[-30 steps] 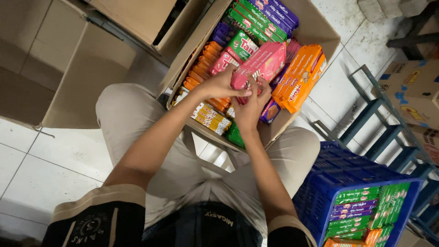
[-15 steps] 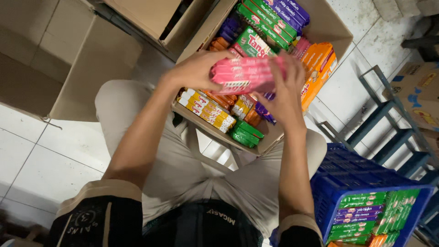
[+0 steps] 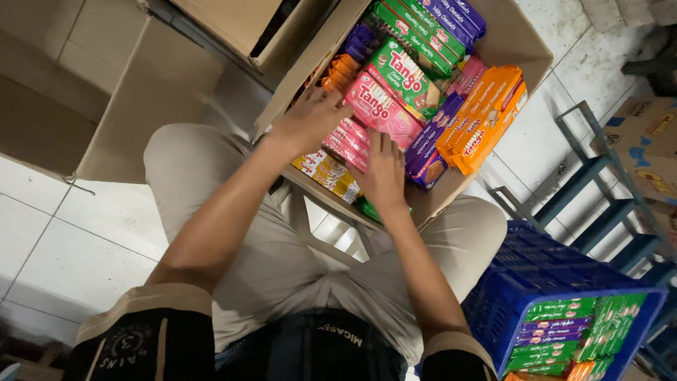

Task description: The person arranges packs of Tango biscuits inside a cardboard box, organizing them by color and type. They then transfer some packs into a blue plastic crate and continue to adjust the arrangement in the box.

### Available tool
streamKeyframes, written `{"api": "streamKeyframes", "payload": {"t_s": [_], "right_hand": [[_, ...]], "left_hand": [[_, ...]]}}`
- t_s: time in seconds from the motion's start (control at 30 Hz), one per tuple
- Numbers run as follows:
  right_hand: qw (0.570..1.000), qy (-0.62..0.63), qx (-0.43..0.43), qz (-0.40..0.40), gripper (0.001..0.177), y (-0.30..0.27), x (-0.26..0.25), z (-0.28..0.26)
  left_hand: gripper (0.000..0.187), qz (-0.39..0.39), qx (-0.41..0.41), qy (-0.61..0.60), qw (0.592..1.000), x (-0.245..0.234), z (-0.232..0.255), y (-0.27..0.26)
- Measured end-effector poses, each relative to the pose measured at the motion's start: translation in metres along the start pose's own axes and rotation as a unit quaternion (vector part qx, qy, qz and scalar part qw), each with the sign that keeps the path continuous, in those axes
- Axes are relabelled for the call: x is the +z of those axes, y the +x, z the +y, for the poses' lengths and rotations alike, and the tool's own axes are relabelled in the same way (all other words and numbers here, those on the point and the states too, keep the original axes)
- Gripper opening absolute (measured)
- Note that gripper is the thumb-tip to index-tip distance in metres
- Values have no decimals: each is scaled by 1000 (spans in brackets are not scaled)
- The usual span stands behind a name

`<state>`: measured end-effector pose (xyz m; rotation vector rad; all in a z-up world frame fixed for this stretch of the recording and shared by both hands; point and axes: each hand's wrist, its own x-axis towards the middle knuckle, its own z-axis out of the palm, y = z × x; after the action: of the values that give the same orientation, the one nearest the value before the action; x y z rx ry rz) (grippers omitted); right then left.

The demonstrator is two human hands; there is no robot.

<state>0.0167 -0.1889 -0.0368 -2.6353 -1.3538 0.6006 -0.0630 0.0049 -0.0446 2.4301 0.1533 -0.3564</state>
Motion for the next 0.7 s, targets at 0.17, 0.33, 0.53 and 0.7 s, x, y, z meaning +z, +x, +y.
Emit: {"api": "streamKeyframes", "payload": {"t_s": [0.17, 0.33, 0.53, 0.7], "right_hand": [[1000, 9, 14, -24, 85, 7, 37, 8], [989, 101, -3, -109, 87, 18, 42, 9], [983, 137, -25, -122, 88, 20, 24, 1], [954, 289, -48, -57, 67, 22, 19, 22]], "left_hand": [[72, 47, -53, 107, 992, 59, -15, 23], [28, 95, -94, 183, 974, 87, -24, 23], [92, -81, -149, 112, 979, 73, -4, 23], [80, -102, -125, 75, 984, 78, 2, 31]]}}
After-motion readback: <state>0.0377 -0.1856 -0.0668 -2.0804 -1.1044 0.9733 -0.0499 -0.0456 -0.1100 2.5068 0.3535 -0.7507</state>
